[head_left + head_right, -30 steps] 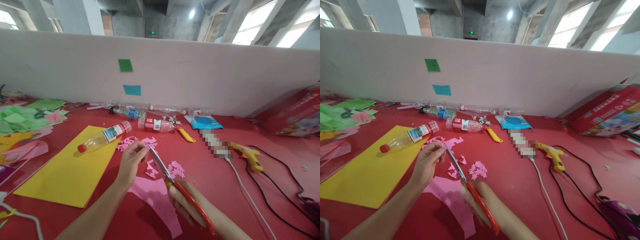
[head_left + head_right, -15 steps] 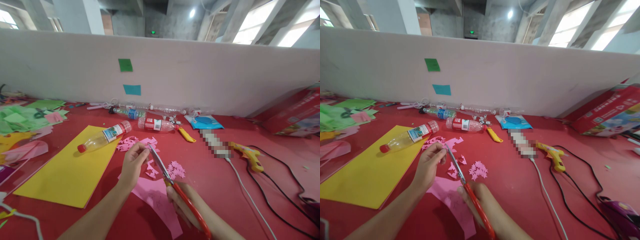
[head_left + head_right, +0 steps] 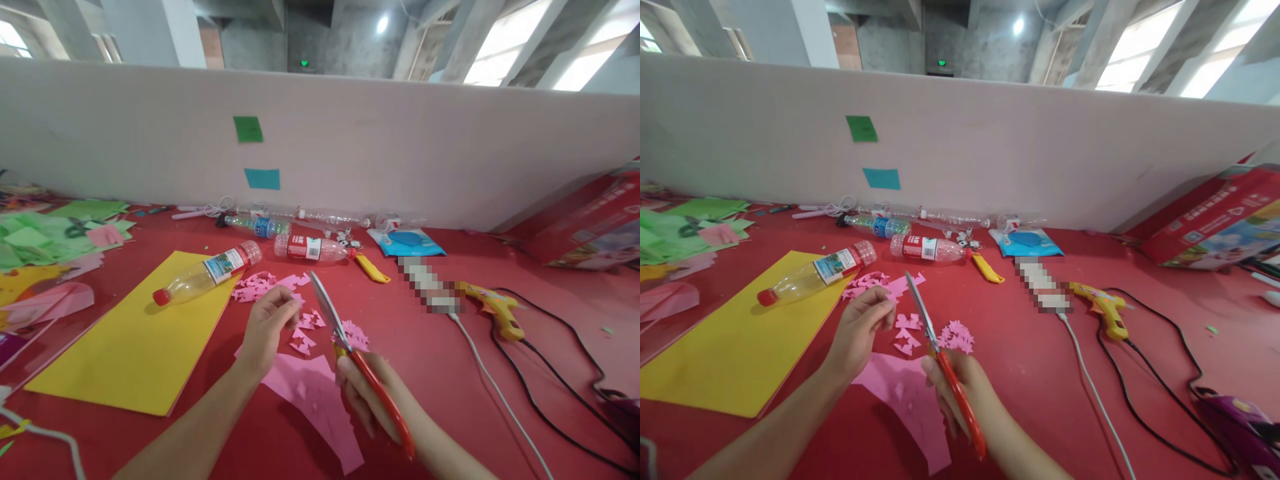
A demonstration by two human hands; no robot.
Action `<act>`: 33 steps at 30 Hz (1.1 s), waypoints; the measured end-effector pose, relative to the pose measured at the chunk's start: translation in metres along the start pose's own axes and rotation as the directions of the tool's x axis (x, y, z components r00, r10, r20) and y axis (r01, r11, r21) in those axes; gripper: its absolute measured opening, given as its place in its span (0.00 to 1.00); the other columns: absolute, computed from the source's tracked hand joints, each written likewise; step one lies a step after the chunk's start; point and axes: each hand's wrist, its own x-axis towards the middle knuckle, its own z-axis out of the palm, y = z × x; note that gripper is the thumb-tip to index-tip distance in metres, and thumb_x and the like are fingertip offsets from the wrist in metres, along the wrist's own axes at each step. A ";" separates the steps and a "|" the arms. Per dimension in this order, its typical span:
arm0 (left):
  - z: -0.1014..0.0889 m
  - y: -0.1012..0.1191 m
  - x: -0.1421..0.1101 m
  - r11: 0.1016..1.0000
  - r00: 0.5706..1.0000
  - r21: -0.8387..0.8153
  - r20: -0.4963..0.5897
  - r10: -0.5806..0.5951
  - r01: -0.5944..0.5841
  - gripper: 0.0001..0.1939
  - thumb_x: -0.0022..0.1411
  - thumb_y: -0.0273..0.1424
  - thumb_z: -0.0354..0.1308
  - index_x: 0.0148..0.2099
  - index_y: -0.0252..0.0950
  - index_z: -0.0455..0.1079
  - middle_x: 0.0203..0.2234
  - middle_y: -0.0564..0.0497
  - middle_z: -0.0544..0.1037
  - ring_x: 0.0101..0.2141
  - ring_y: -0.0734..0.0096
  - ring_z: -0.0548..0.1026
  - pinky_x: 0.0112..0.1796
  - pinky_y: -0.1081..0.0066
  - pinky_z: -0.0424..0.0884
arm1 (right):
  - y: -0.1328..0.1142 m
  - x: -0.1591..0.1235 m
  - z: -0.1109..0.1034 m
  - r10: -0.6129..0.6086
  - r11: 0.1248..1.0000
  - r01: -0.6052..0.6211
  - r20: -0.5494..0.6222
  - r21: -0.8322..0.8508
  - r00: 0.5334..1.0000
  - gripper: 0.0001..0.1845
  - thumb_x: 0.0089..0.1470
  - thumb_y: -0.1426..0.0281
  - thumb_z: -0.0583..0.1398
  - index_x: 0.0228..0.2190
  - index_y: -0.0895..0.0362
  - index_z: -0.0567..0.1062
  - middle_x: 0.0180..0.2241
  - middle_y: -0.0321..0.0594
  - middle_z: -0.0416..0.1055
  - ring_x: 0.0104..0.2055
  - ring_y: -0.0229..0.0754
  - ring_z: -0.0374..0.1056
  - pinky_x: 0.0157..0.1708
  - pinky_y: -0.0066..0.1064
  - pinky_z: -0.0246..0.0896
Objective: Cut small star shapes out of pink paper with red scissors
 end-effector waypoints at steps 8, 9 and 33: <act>0.009 -0.005 -0.015 0.910 0.798 0.416 0.552 -0.242 -0.011 0.05 0.52 0.25 0.56 0.25 0.35 0.65 0.20 0.56 0.66 0.23 0.76 0.63 0.26 0.75 0.59 | -0.014 0.002 -0.004 0.030 0.999 -0.028 -0.101 0.022 0.994 0.21 0.46 0.51 0.59 0.20 0.53 0.59 0.07 0.25 0.54 0.09 0.31 0.51 0.12 0.23 0.47; 0.009 -0.006 -0.016 0.905 0.797 0.425 0.554 -0.241 -0.022 0.05 0.52 0.25 0.55 0.25 0.35 0.65 0.20 0.56 0.66 0.24 0.76 0.63 0.26 0.75 0.60 | -0.014 0.002 -0.003 0.039 0.999 -0.037 -0.100 0.025 0.994 0.20 0.46 0.52 0.59 0.20 0.53 0.60 0.08 0.24 0.54 0.09 0.30 0.51 0.12 0.22 0.47; 0.010 -0.011 -0.011 0.965 0.855 0.170 0.452 -0.255 0.198 0.09 0.53 0.34 0.61 0.26 0.35 0.66 0.17 0.55 0.69 0.20 0.77 0.66 0.26 0.73 0.64 | -0.011 0.000 0.000 -0.024 0.999 0.032 -0.187 0.040 0.982 0.22 0.48 0.49 0.58 0.23 0.53 0.60 0.08 0.24 0.54 0.10 0.30 0.51 0.13 0.22 0.46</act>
